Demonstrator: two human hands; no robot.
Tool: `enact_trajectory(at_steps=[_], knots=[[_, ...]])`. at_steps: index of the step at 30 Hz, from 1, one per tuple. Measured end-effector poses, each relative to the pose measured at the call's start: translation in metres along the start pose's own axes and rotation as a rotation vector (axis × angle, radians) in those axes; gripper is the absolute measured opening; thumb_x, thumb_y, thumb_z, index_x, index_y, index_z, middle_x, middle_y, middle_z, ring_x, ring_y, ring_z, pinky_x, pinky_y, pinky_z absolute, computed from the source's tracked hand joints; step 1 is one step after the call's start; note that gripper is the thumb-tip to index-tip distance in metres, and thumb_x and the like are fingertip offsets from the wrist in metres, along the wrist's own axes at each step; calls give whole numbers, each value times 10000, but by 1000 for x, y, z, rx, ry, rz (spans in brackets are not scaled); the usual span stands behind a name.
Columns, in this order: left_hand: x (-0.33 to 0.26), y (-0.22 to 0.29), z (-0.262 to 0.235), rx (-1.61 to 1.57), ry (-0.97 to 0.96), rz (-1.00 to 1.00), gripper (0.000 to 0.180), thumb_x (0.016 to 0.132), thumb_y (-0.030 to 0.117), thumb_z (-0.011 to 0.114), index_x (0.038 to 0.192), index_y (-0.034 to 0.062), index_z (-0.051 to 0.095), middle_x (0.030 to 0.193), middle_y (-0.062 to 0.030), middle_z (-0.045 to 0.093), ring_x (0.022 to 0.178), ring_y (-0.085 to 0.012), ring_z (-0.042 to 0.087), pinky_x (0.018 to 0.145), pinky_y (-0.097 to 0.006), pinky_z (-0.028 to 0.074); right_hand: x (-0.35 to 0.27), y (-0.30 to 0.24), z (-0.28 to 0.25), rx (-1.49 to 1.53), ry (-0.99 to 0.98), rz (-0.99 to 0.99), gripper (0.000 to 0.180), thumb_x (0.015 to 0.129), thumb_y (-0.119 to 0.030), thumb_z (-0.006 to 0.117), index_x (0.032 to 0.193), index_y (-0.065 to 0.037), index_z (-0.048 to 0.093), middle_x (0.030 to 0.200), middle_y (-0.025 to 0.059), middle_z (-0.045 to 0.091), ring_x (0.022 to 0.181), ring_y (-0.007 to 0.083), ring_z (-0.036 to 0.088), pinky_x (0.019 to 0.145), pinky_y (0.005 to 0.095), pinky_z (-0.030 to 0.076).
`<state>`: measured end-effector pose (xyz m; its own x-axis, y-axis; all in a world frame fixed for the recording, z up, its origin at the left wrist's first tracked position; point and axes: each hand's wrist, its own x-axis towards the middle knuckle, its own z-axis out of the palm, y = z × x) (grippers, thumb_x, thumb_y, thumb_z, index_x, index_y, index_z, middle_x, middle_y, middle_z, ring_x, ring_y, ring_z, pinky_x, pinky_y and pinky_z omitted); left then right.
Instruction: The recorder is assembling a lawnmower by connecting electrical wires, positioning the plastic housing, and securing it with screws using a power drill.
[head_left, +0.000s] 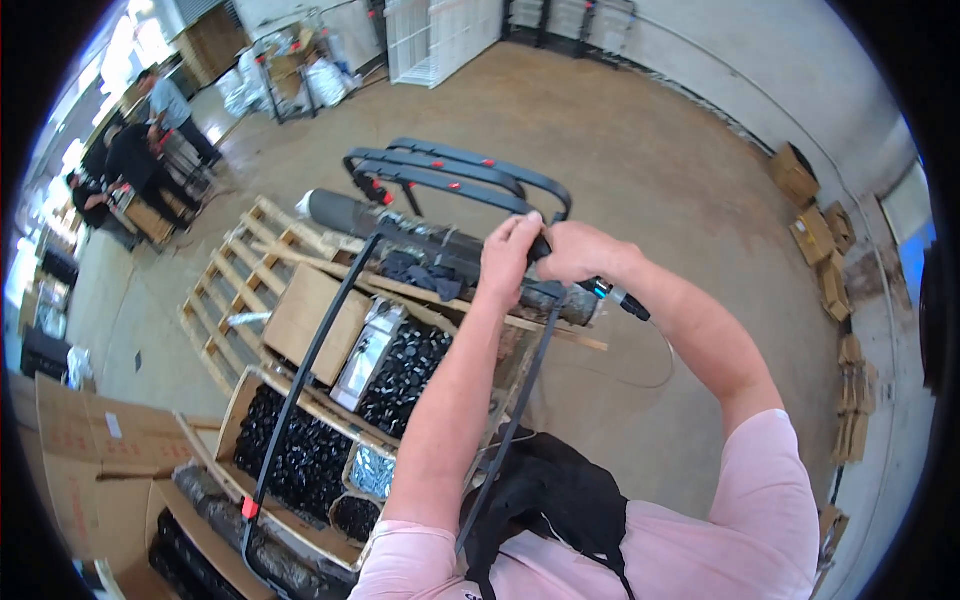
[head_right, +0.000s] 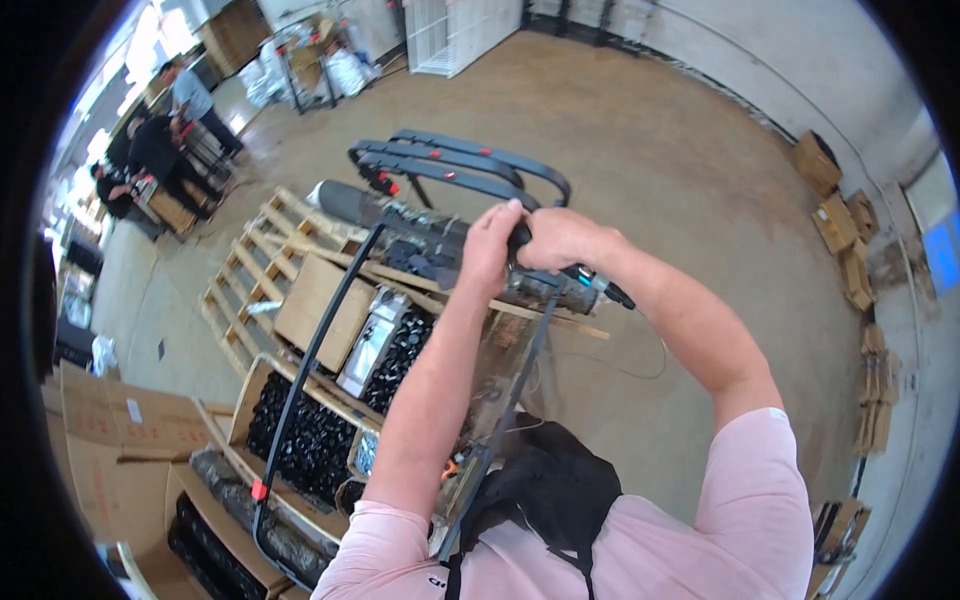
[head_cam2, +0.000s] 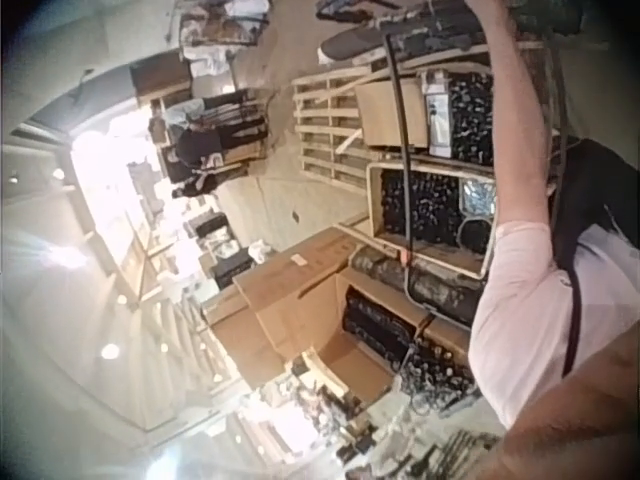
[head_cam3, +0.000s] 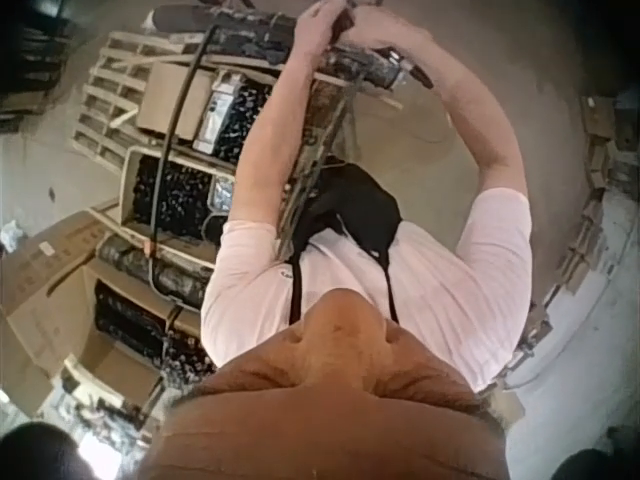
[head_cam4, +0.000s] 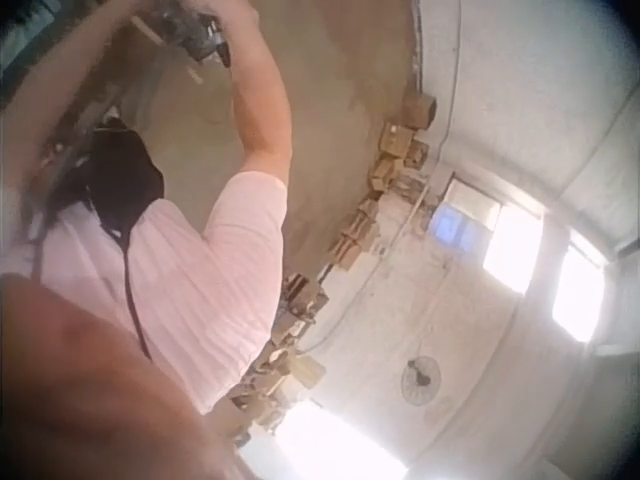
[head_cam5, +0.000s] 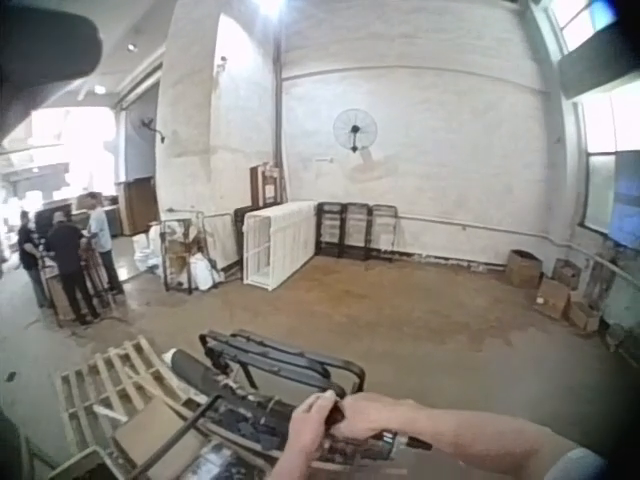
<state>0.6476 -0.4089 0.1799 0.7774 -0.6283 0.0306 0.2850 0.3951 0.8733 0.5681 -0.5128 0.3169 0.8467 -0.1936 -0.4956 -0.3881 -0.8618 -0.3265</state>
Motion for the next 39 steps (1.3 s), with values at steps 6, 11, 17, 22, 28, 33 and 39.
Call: enact_trajectory(at_steps=[6, 11, 17, 22, 28, 33, 39], knots=[[48, 55, -123, 99, 252, 93, 322, 1035, 361, 675, 969, 53, 741, 921, -1, 681, 864, -107, 595, 781, -299, 479, 115, -93, -4, -91, 44, -185, 411, 804, -325, 647, 1016, 8, 763, 1007, 238, 771, 980, 397, 748, 879, 479, 578], [84, 116, -192, 210, 480, 166, 348, 1048, 380, 648, 1058, 44, 737, 1009, -32, 697, 973, -140, 616, 899, -326, 486, 203, -171, -15, -98, 95, -320, 433, 858, -342, 637, 1111, -16, 768, 1141, 251, 756, 1108, 401, 728, 942, 463, 578], [112, 132, -224, 210, 538, 106, 380, 1054, 368, 644, 1238, 38, 691, 1173, -69, 715, 1121, -179, 636, 1003, -353, 474, 264, -204, -24, -177, 55, -370, 413, 890, -289, 605, 1163, -32, 779, 1189, 226, 757, 1122, 388, 730, 937, 469, 575], [120, 116, -238, 241, 549, 109, 411, 1040, 377, 678, 1273, 38, 687, 1202, -71, 706, 1134, -167, 625, 1004, -344, 477, 286, -199, -17, -180, 63, -382, 415, 876, -278, 606, 1153, -22, 779, 1170, 238, 758, 1116, 394, 728, 930, 473, 573], [126, 116, -241, 221, 544, 128, 415, 1053, 377, 664, 1282, 31, 681, 1200, -74, 705, 1126, -165, 626, 994, -338, 481, 300, -200, -21, -175, -49, -367, 411, 866, -277, 615, 1136, -13, 776, 1160, 230, 762, 1099, 390, 730, 918, 469, 573], [124, 112, -245, 214, 554, 186, 463, 1041, 389, 677, 1292, 0, 674, 1119, -79, 711, 998, -149, 645, 887, -312, 527, 292, -207, -24, -220, -74, -358, 400, 878, -247, 590, 1146, -14, 775, 1177, 225, 760, 1113, 386, 728, 925, 469, 571], [128, 109, -242, 257, 571, 97, 408, 1063, 380, 657, 1288, 40, 674, 1180, -58, 700, 1118, -150, 622, 992, -326, 481, 305, -199, -17, -154, -102, -330, 428, 900, -230, 564, 1222, -23, 753, 1254, 225, 738, 1186, 391, 703, 979, 465, 559]])
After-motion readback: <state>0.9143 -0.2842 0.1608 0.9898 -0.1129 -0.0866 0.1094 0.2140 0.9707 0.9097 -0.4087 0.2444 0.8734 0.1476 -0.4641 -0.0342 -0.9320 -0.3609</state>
